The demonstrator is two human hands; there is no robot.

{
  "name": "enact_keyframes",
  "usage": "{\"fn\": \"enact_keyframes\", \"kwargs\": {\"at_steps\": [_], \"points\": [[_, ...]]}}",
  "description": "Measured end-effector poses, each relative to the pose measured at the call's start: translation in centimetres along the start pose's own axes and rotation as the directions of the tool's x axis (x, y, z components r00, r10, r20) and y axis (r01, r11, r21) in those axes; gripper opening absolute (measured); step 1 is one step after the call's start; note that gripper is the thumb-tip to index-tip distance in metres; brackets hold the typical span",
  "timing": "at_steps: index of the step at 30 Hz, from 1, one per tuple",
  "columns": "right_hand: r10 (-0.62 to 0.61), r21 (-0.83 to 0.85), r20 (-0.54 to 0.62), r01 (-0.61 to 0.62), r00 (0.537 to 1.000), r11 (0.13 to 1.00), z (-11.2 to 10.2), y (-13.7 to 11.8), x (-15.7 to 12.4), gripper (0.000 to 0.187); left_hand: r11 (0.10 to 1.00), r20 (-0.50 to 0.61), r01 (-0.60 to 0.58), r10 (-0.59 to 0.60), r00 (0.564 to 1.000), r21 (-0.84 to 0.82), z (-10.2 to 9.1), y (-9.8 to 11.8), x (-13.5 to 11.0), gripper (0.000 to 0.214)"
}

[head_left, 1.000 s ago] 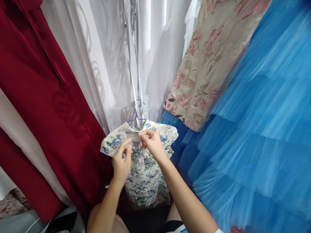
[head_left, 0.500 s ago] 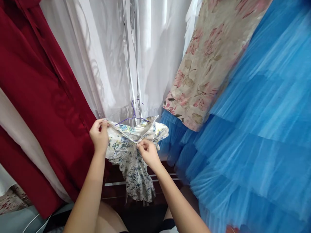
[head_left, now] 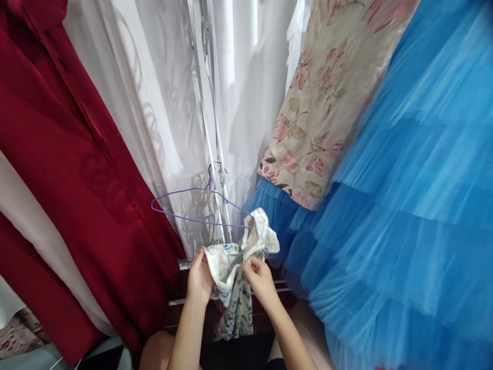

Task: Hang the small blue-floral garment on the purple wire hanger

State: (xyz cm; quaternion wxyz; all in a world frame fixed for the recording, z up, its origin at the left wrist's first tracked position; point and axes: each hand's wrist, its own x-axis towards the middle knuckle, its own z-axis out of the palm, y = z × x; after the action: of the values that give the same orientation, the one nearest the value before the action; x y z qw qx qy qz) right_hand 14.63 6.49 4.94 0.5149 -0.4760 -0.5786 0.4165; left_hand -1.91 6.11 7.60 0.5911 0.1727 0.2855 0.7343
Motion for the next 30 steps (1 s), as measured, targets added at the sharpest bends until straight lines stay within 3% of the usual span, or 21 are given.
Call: {"fn": "enact_keyframes", "kwargs": {"at_steps": [2,4,6,8,10,12,14,16,18,20,22,23,25,27,30], "points": [[-0.039,-0.099,0.086,0.047,0.996,0.994,-1.1,0.3,-1.0,0.004,0.986,0.142,-0.067,0.046,0.989,0.152,1.6,-1.0,-1.7,0.018],[-0.119,-0.122,0.196,0.144,0.973,0.982,-1.6,-0.6,-1.7,0.026,0.916,0.304,-0.195,0.085,0.949,0.351,3.2,-1.7,-3.0,0.018],[-0.18,-0.057,0.258,0.201,0.949,0.978,-1.7,-2.1,-2.2,0.031,0.792,0.445,-0.335,0.091,0.891,0.51,4.3,-2.0,-3.9,0.019],[-0.166,0.044,0.289,0.16,0.943,0.986,-1.6,-3.6,-2.3,0.013,0.656,0.529,-0.463,0.114,0.841,0.596,4.8,-2.1,-4.4,0.019],[-0.105,0.12,0.338,0.068,0.935,0.99,-2.0,-4.8,-2.4,0.019,0.567,0.576,-0.52,0.096,0.812,0.638,4.5,-1.9,-4.6,0.023],[-0.058,0.173,0.39,-0.011,0.919,0.985,-3.1,-5.8,-2.6,0.027,0.598,0.604,-0.456,-0.061,0.794,0.66,3.5,-1.8,-4.7,0.035],[-0.031,0.209,0.442,-0.069,0.896,0.976,-5.1,-6.7,-2.7,0.029,0.67,0.626,-0.307,-0.303,0.718,0.676,2.0,-2.0,-4.8,0.046],[-0.012,0.181,0.497,-0.091,0.868,0.979,-7.7,-7.6,-2.1,0.027,0.641,0.61,-0.236,-0.456,0.648,0.731,0.3,-2.4,-4.8,0.049],[-0.01,0.077,0.499,-0.033,0.867,0.996,-10.8,-8.3,-0.3,0.022,0.489,0.546,-0.311,-0.466,0.696,0.815,-1.4,-2.6,-4.5,0.041],[-0.094,-0.041,0.294,0.111,0.951,0.993,-13.7,-8.9,3.0,0.025,0.281,0.5,-0.419,-0.372,0.782,0.863,-2.5,-2.0,-3.9,0.035],[-0.167,-0.09,0.081,0.174,0.983,0.981,-15.6,-9.5,7.2,0.024,0.135,0.531,-0.514,-0.264,0.806,0.847,-2.9,-0.8,-3.2,0.038],[-0.176,-0.076,0.055,0.18,0.983,0.981,-16.1,-9.9,9.4,0.022,0.093,0.564,-0.559,-0.214,0.797,0.824,-2.7,0.0,-2.9,0.036],[-0.182,-0.018,0.095,0.184,0.979,0.983,-15.7,-10.6,13.6,0.017,0.024,0.627,-0.628,-0.109,0.772,0.778,-1.9,1.7,-2.5,0.034],[-0.177,0.014,0.168,0.178,0.97,0.984,-13.8,-11.3,16.8,0.013,-0.026,0.657,-0.657,-0.01,0.754,0.754,-1.0,3.1,-2.2,0.036],[-0.146,0.056,0.322,0.135,0.935,0.989,-9.8,-12.0,18.9,0.017,0.006,0.637,-0.642,0.122,0.761,0.766,-0.6,4.8,-1.6,0.037]]}}
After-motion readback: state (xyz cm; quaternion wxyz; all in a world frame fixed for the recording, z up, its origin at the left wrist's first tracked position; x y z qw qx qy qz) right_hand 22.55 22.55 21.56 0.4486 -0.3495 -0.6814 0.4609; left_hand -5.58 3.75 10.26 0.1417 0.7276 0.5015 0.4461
